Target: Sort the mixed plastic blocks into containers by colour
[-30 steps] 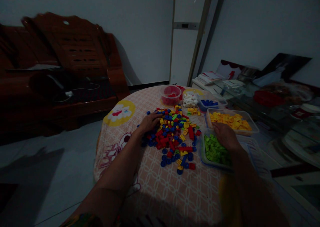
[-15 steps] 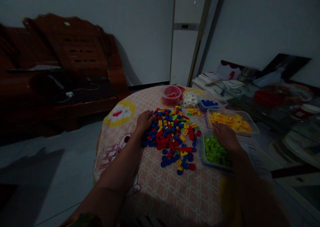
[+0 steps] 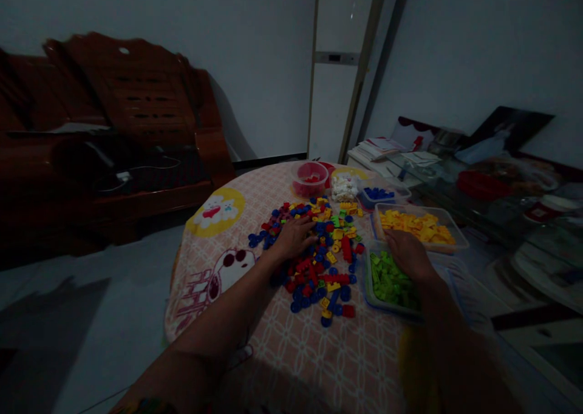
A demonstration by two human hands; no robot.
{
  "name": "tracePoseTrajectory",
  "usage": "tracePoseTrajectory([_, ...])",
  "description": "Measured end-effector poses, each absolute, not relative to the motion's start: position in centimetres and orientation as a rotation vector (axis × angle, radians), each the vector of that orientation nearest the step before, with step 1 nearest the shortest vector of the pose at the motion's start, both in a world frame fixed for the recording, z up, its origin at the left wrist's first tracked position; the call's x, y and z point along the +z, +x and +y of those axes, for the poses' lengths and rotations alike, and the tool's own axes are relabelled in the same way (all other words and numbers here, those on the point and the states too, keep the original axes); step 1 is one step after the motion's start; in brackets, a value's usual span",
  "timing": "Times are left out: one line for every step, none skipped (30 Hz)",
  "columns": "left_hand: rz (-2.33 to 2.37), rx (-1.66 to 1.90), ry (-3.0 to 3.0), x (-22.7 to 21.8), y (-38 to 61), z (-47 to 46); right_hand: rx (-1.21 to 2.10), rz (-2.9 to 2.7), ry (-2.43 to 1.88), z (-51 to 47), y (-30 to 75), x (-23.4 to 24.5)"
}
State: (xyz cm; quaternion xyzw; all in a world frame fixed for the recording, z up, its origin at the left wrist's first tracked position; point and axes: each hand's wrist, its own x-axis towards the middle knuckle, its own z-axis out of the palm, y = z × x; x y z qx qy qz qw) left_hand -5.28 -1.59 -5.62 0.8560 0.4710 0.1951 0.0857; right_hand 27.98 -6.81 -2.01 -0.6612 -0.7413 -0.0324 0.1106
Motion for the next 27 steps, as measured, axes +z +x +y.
tracePoseTrajectory([1.382, 0.62, 2.544, -5.4, -5.0, -1.0, -0.094, -2.187, -1.942, -6.8, 28.0, -2.0])
tracePoseTrajectory([1.355, 0.669, 2.534, -5.0, -4.7, -0.1, -0.093, -2.194, -1.94, -6.8, 27.9, -2.0])
tracePoseTrajectory([1.321, 0.722, 2.523, -4.5, -4.2, 0.9, -0.097, -2.199, -1.938, -6.8, 27.9, -2.0])
tracePoseTrajectory([1.287, 0.769, 2.514, -4.0, -3.6, 2.0, -0.104, -2.202, -1.935, -6.7, 27.9, -2.0])
tracePoseTrajectory([1.265, 0.807, 2.502, -3.4, -2.8, 3.2, -0.11, -2.201, -1.933, -6.7, 27.9, -2.0])
tracePoseTrajectory([1.26, 0.828, 2.49, -2.8, -1.9, 4.5, -0.112, -2.196, -1.935, -6.7, 27.9, -2.1])
tracePoseTrajectory([1.276, 0.822, 2.479, -2.3, -1.0, 5.7, -0.108, -2.191, -1.936, -6.7, 27.8, -2.1])
tracePoseTrajectory([1.32, 0.797, 2.461, -1.9, 0.0, 6.8, -0.098, -2.185, -1.941, -6.7, 27.8, -2.1])
tracePoseTrajectory([1.372, 0.75, 2.441, -1.5, 1.0, 7.7, -0.083, -2.178, -1.945, -6.7, 27.8, -2.2])
tracePoseTrajectory([1.425, 0.698, 2.419, -1.3, 2.0, 8.5, -0.068, -2.17, -1.947, -6.7, 27.8, -2.2])
tracePoseTrajectory([1.474, 0.649, 2.398, -1.2, 2.9, 9.2, -0.058, -2.16, -1.947, -6.7, 27.8, -2.3])
tracePoseTrajectory([1.517, 0.61, 2.381, -1.2, 3.6, 9.7, -0.054, -2.151, -1.942, -6.7, 27.8, -2.3])
tracePoseTrajectory([1.561, 0.584, 2.364, -1.3, 4.3, 10.1, -0.053, -2.144, -1.936, -6.8, 27.8, -2.4])
tracePoseTrajectory([1.603, 0.569, 2.35, -1.4, 4.8, 10.4, -0.053, -2.141, -1.929, -6.8, 27.8, -2.4])
tracePoseTrajectory([1.641, 0.565, 2.338, -1.5, 5.2, 10.7, -0.053, -2.143, -1.924, -6.8, 27.8, -2.3])
tracePoseTrajectory([1.671, 0.563, 2.33, -1.7, 5.5, 11.0, -0.05, -2.145, -1.927, -6.8, 27.8, -2.3])
tracePoseTrajectory([1.693, 0.563, 2.323, -1.8, 5.7, 11.2, -0.047, -2.149, -1.933, -6.9, 27.8, -2.2])
tracePoseTrajectory([1.702, 0.563, 2.322, -1.9, 5.8, 11.4, -0.044, -2.154, -1.943, -6.9, 27.7, -2.2])
tracePoseTrajectory([1.701, 0.564, 2.325, -2.0, 5.8, 11.7, -0.041, -2.16, -1.951, -6.9, 27.7, -2.1])
tracePoseTrajectory([1.695, 0.564, 2.329, -2.0, 5.8, 12.0, -0.039, -2.165, -1.962, -6.9, 27.6, -2.0])
tracePoseTrajectory([1.691, 0.564, 2.333, -2.0, 5.8, 12.4, -0.036, -2.169, -1.973, -6.8, 27.6, -2.0])
tracePoseTrajectory([1.688, 0.561, 2.336, -1.9, 5.8, 12.7, -0.033, -2.174, -1.983, -6.8, 27.6, -2.0])
tracePoseTrajectory([1.685, 0.557, 2.339, -1.9, 5.8, 13.0, -0.031, -2.175, -1.997, -6.8, 27.6, -2.0])
tracePoseTrajectory([1.685, 0.552, 2.342, -1.8, 5.8, 13.3, -0.032, -2.174, -2.011, -6.7, 27.6, -2.1])
tracePoseTrajectory([1.687, 0.547, 2.343, -1.8, 5.9, 13.6, -0.039, -2.173, -2.019, -6.7, 27.6, -2.1])
tracePoseTrajectory([1.692, 0.542, 2.344, -1.8, 6.0, 13.8, -0.05, -2.172, -2.019, -6.7, 27.6, -2.2])
tracePoseTrajectory([1.701, 0.537, 2.343, -1.9, 6.2, 14.0, -0.061, -2.173, -2.014, -6.7, 27.7, -2.3])
